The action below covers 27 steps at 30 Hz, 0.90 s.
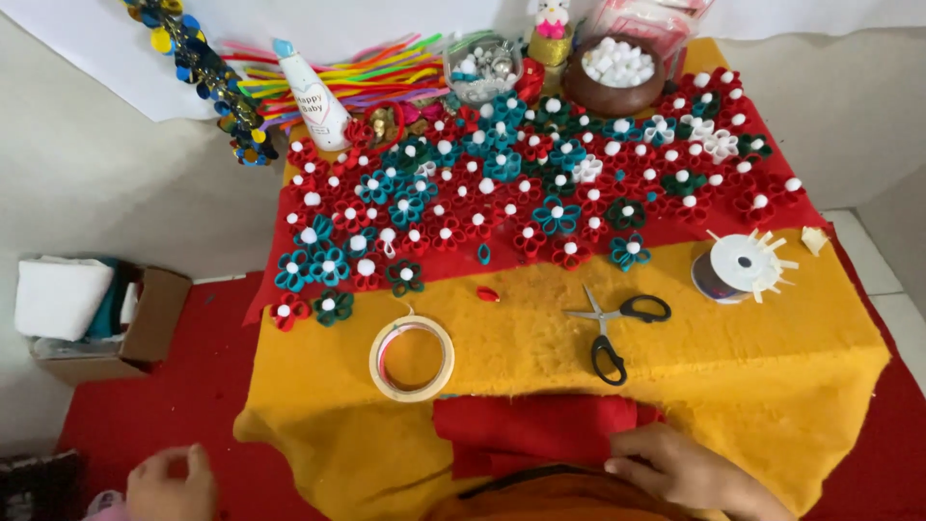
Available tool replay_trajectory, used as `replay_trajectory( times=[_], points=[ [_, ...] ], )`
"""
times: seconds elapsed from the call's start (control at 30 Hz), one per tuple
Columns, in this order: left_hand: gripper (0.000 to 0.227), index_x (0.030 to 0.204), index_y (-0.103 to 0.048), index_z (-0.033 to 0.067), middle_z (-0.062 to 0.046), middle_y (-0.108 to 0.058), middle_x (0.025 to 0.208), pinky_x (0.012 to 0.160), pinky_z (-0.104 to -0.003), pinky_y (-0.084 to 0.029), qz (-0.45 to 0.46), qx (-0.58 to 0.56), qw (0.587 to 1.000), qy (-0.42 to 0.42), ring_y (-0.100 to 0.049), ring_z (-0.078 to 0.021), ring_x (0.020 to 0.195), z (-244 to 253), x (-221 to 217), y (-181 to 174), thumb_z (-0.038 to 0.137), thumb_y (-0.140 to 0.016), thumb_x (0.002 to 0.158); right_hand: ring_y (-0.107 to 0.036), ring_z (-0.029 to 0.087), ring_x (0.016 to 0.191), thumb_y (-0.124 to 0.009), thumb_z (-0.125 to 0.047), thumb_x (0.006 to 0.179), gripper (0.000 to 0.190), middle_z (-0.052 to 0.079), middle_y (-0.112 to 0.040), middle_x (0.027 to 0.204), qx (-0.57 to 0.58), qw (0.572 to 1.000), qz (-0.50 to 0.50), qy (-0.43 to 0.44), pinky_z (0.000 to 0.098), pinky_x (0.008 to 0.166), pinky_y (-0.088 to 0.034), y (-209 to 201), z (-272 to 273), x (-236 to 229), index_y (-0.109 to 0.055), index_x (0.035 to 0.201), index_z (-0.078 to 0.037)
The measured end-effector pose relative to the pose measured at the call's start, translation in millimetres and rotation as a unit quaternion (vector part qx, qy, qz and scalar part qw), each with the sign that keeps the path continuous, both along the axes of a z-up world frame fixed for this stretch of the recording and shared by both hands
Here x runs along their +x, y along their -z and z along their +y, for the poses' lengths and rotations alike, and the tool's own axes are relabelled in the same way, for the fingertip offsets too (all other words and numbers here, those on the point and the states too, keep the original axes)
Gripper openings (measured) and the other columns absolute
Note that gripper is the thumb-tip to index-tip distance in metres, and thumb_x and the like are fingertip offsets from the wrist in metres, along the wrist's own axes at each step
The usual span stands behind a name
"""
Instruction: Preparing small red flower decorations by cutting and applying double-sided tape to individual components.
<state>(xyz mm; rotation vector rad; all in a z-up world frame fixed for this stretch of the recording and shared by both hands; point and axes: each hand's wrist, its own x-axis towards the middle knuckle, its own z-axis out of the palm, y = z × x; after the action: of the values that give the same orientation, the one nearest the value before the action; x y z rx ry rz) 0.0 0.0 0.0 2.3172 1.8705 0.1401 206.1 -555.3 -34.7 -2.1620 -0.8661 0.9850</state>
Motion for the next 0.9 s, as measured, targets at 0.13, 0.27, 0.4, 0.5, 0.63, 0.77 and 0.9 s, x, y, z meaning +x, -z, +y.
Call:
replay_trajectory(
  times=[0.13,0.27,0.4,0.5,0.63,0.77,0.9],
  points=[
    [0.029,0.107,-0.084,0.0006,-0.017,-0.076,0.106,0.085,-0.044,-0.056,-0.249,0.218,0.894,0.302,-0.068,-0.0318,0.099,3,46,42,0.022,-0.064,0.11,-0.069,0.013,0.061,-0.071,-0.026,0.093,0.012,-0.006,-0.079,0.091,0.178,0.981,-0.078,-0.026,0.0278,0.052,-0.056,-82,22,10,-0.073,0.104,-0.022],
    [0.019,0.093,-0.071,-0.002,-0.022,-0.064,0.12,0.085,-0.041,-0.054,-0.408,0.188,0.78,0.435,-0.065,-0.0318,0.105,-111,106,-23,0.01,-0.058,0.102,-0.064,0.019,0.069,-0.064,-0.013,0.095,0.009,0.002,-0.068,0.08,0.31,0.933,-0.181,-0.033,0.0308,0.064,-0.051,-125,87,53,-0.067,0.088,-0.01],
    [0.02,0.108,-0.065,0.0106,-0.006,-0.069,0.118,0.103,-0.047,-0.035,-0.395,0.083,0.744,0.533,-0.063,-0.0265,0.116,-190,146,-47,0.019,-0.061,0.09,-0.065,0.028,0.085,-0.072,-0.033,0.091,0.026,0.007,-0.065,0.092,0.1,0.922,-0.368,0.059,0.0419,0.074,-0.052,-79,158,97,-0.066,0.101,-0.01],
    [0.01,0.097,-0.068,0.0148,-0.001,-0.071,0.106,0.091,-0.045,-0.035,-0.397,0.089,0.687,0.602,-0.066,-0.0231,0.1,-221,162,-55,0.021,-0.065,0.09,-0.067,0.036,0.096,-0.074,-0.045,0.087,0.04,0.009,-0.064,0.104,-0.03,0.879,-0.469,0.082,0.0512,0.081,-0.054,-40,187,106,-0.065,0.11,-0.013],
    [0.008,0.087,-0.066,0.0149,0.002,-0.07,0.096,0.087,-0.044,-0.035,-0.395,0.113,0.643,0.647,-0.065,-0.0209,0.091,-234,172,-58,0.023,-0.066,0.09,-0.064,0.035,0.077,-0.065,-0.029,0.096,0.016,0.007,-0.061,0.094,0.03,0.828,-0.557,0.058,0.0497,0.069,-0.052,-23,193,111,-0.066,0.097,-0.013],
    [0.011,0.092,-0.066,0.0138,0.0,-0.07,0.098,0.086,-0.046,-0.036,-0.387,0.115,0.658,0.635,-0.066,-0.0224,0.09,-228,172,-49,0.024,-0.067,0.09,-0.062,0.033,0.085,-0.063,-0.018,0.097,0.011,0.009,-0.06,0.093,0.117,0.886,-0.448,0.035,0.0478,0.075,-0.052,-53,179,103,-0.066,0.103,-0.01],
    [0.036,0.128,-0.06,0.0079,-0.01,-0.067,0.119,0.089,-0.048,-0.041,-0.366,0.057,0.704,0.607,-0.063,-0.0296,0.111,-224,171,-37,0.024,-0.063,0.096,-0.064,0.031,0.079,-0.065,-0.015,0.095,0.006,0.008,-0.065,0.091,0.154,0.919,-0.362,0.007,0.0423,0.069,-0.05,-83,155,80,-0.062,0.095,-0.01]
  ],
)
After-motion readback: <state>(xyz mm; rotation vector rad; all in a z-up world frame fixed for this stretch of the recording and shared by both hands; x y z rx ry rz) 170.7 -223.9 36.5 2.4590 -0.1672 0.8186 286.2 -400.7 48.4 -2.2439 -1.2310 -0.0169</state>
